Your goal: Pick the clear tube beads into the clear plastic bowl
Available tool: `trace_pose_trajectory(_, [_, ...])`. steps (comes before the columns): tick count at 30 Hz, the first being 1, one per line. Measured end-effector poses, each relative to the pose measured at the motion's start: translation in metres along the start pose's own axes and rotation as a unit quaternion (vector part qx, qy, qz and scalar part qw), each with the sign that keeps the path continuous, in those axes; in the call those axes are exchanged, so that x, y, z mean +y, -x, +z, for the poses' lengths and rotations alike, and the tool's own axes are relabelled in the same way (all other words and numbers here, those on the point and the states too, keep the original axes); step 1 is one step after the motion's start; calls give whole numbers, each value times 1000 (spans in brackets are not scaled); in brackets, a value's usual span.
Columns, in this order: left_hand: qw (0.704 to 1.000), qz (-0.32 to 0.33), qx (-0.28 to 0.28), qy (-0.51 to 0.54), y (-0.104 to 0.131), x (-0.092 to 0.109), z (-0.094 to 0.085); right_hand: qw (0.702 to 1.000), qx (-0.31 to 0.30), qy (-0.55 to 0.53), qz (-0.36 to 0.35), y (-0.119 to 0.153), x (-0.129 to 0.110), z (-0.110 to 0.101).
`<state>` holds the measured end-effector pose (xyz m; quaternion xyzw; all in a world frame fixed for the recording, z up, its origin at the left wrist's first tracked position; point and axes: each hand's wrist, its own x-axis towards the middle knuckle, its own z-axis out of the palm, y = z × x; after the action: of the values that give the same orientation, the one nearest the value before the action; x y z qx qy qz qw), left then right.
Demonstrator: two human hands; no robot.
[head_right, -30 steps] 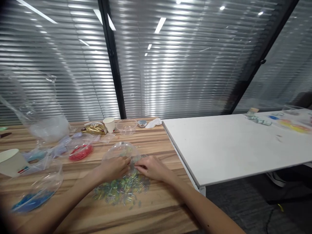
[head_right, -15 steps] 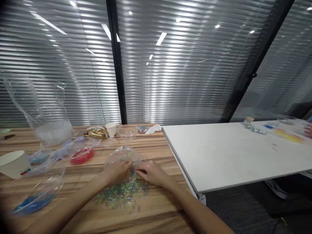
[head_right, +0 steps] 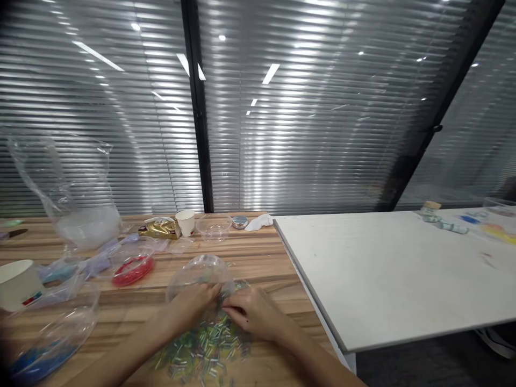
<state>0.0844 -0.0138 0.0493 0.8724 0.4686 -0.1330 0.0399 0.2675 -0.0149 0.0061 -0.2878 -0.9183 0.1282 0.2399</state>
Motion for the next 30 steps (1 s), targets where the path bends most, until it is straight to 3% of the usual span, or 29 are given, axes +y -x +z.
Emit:
trace_pose_trajectory(12, [999,16,-11,26,-1,-3,-4,1000,-12,12,2,1,0,-1])
trace_pose_trajectory(18, [1000,3,-20,-9,-1,6,-9,999,-19,30,1,3,4,3])
trace_pose_trajectory(30, [1000,28,-11,-8,-5,-2,-1,999,-28,22,1,0,2,-4])
